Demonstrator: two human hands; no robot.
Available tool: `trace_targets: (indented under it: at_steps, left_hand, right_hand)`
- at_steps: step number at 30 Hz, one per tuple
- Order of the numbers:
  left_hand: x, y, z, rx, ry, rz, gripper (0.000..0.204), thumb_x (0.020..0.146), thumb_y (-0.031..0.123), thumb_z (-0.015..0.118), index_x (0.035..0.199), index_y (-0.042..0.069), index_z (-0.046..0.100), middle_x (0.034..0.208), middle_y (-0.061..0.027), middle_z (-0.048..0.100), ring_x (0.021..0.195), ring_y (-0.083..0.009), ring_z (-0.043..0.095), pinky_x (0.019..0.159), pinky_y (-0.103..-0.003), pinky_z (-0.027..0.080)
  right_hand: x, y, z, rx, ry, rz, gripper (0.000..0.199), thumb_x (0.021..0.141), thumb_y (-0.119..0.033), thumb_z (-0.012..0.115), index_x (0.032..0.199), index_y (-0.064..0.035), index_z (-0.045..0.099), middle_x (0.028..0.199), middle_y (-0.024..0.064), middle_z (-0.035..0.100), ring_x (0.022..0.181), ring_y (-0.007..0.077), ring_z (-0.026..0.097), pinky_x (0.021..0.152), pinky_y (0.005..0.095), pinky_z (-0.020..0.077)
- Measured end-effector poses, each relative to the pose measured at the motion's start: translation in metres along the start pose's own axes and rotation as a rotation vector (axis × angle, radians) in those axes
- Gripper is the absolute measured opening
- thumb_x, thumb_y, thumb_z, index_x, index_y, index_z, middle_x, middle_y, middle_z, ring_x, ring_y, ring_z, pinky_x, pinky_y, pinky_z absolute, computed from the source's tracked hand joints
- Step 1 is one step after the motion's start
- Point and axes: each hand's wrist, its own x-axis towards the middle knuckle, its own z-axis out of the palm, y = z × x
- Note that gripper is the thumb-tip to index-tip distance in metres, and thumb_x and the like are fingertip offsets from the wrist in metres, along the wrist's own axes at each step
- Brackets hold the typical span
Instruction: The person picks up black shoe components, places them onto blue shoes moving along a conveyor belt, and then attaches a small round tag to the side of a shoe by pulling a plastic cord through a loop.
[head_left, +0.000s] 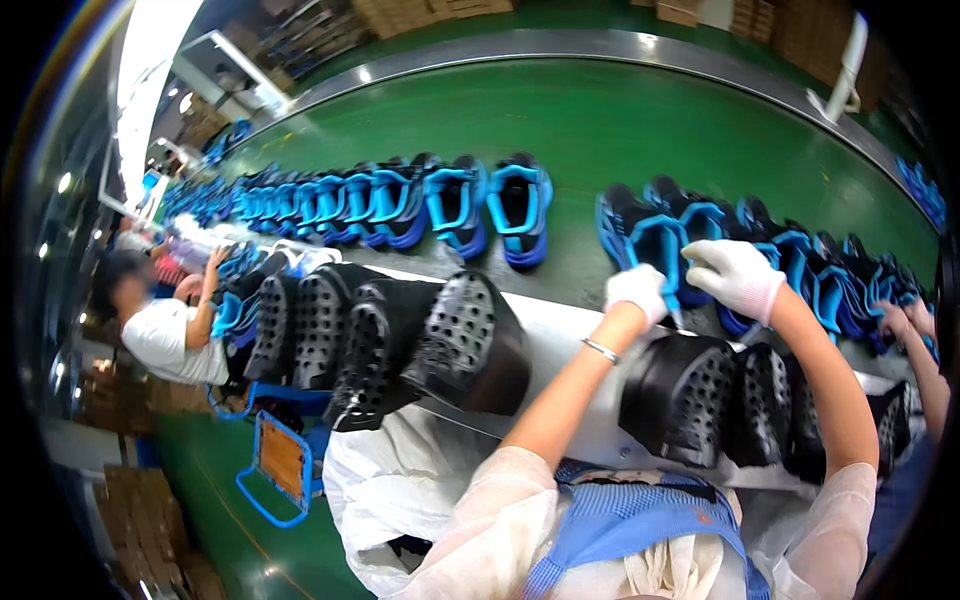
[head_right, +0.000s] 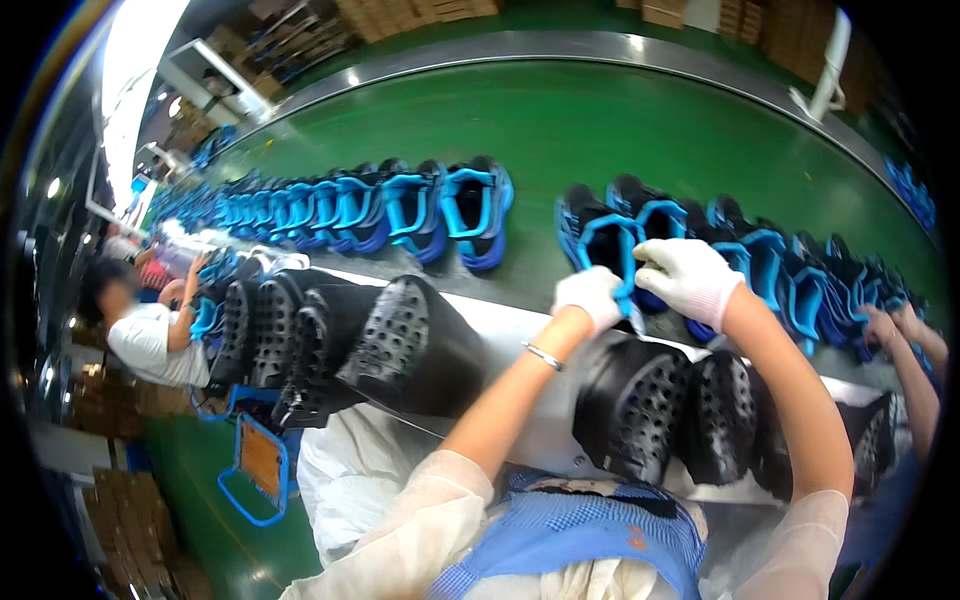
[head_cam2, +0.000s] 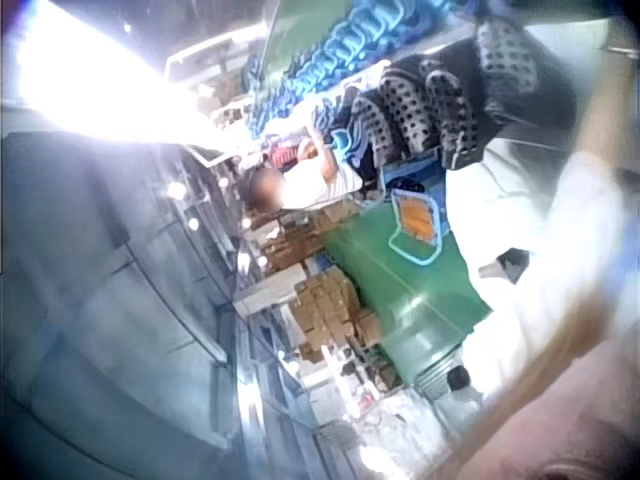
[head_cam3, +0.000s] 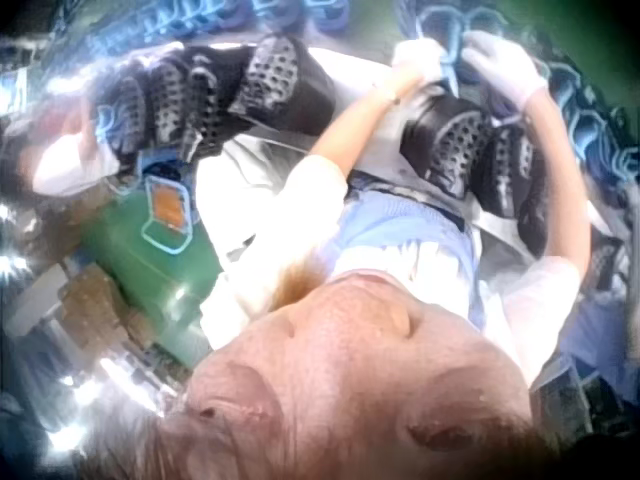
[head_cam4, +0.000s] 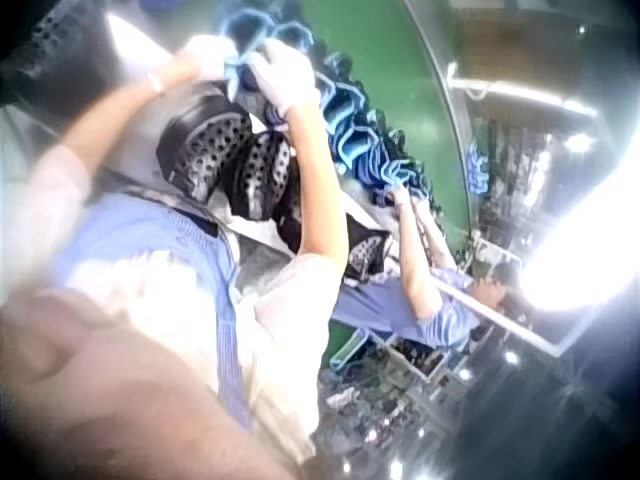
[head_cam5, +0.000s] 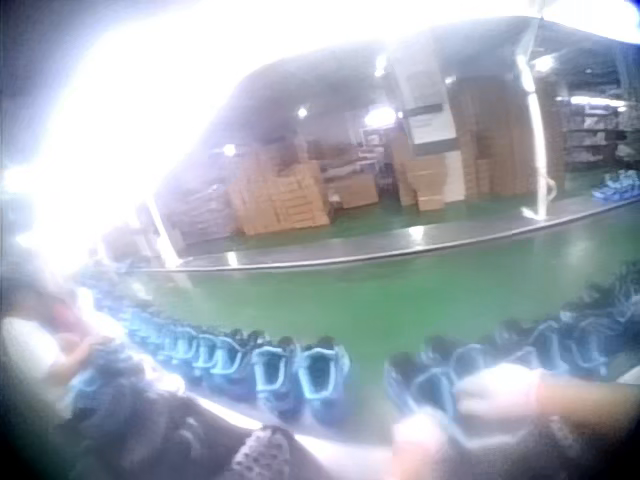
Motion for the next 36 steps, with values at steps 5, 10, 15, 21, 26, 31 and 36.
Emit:
trace_targets:
  at_steps: [5, 10, 15, 21, 26, 31, 36]
  left_hand:
    - [-0.006, -0.014, -0.021, 0.038, 0.309, 0.035, 0.024, 0.073, 0.033, 0.061, 0.089, 0.018, 0.071, 0.094, -0.0117, 0.066, 0.088, -0.0315, 0.063, 0.073, -0.04, 0.052]
    - [0.005, -0.087, -0.026, 0.07, 0.575, -0.003, 0.041, 0.073, 0.021, 0.072, 0.111, 0.01, 0.062, 0.109, -0.0134, 0.06, 0.1, -0.0312, 0.058, 0.09, -0.037, 0.045]
    - [-0.018, -0.032, -0.024, 0.277, 0.585, -0.161, 0.062, 0.075, 0.024, 0.071, 0.132, 0.016, 0.048, 0.128, -0.0149, 0.049, 0.112, -0.0356, 0.05, 0.092, -0.045, 0.045]
    - [-0.024, -0.002, -0.026, 0.233, 0.7, 0.002, 0.057, 0.078, 0.024, 0.068, 0.132, 0.014, 0.049, 0.13, -0.0165, 0.049, 0.116, -0.0349, 0.049, 0.097, -0.043, 0.041]
    - [-0.029, 0.01, -0.025, 0.044, 0.656, 0.125, 0.051, 0.078, 0.023, 0.068, 0.125, 0.009, 0.055, 0.126, -0.0193, 0.05, 0.112, -0.0359, 0.052, 0.095, -0.042, 0.042]
    - [-0.027, -0.004, -0.015, 0.067, 0.61, 0.155, 0.048, 0.079, 0.021, 0.067, 0.123, 0.005, 0.055, 0.123, -0.0201, 0.051, 0.112, -0.0355, 0.052, 0.097, -0.041, 0.041]
    - [-0.028, 0.002, -0.01, 0.067, 0.608, 0.209, 0.045, 0.079, 0.022, 0.067, 0.119, 0.004, 0.058, 0.121, -0.0193, 0.051, 0.112, -0.0345, 0.052, 0.097, -0.04, 0.041]
  right_hand:
    - [-0.124, -0.016, -0.064, -0.064, 0.283, 0.2, 0.029, 0.085, -0.022, 0.059, 0.106, -0.0024, 0.063, 0.094, 0.0163, 0.065, 0.086, 0.0314, 0.063, 0.076, 0.0369, 0.0499]
    - [-0.245, -0.007, -0.072, -0.133, 0.511, 0.51, 0.027, 0.086, -0.023, 0.06, 0.105, -0.0031, 0.063, 0.095, 0.0155, 0.066, 0.088, 0.0301, 0.064, 0.079, 0.0362, 0.0495]
    - [-0.367, -0.003, -0.063, -0.094, 0.822, 0.865, 0.021, 0.086, -0.019, 0.059, 0.1, -0.0039, 0.066, 0.089, 0.0146, 0.067, 0.084, 0.0295, 0.065, 0.076, 0.0351, 0.0504]
    - [-0.425, 0.049, -0.072, -0.488, 1.026, 1.0, 0.027, 0.083, -0.021, 0.061, 0.106, -0.0058, 0.063, 0.099, 0.0151, 0.064, 0.091, 0.0292, 0.062, 0.081, 0.0356, 0.0487]
    - [-0.443, 0.104, -0.089, -0.462, 0.776, 1.112, 0.044, 0.076, -0.031, 0.066, 0.111, -0.006, 0.059, 0.106, 0.0174, 0.059, 0.101, 0.0307, 0.057, 0.088, 0.0387, 0.0449]
    - [-0.449, 0.121, -0.095, -0.577, 0.57, 1.001, 0.038, 0.072, -0.024, 0.071, 0.101, -0.0047, 0.055, 0.1, 0.0144, 0.056, 0.096, 0.03, 0.055, 0.084, 0.0368, 0.0448]
    - [-0.455, 0.129, -0.102, -0.537, 0.599, 0.861, 0.039, 0.064, -0.024, 0.076, 0.09, -0.0027, 0.055, 0.09, 0.0162, 0.055, 0.088, 0.0335, 0.054, 0.079, 0.0405, 0.044]
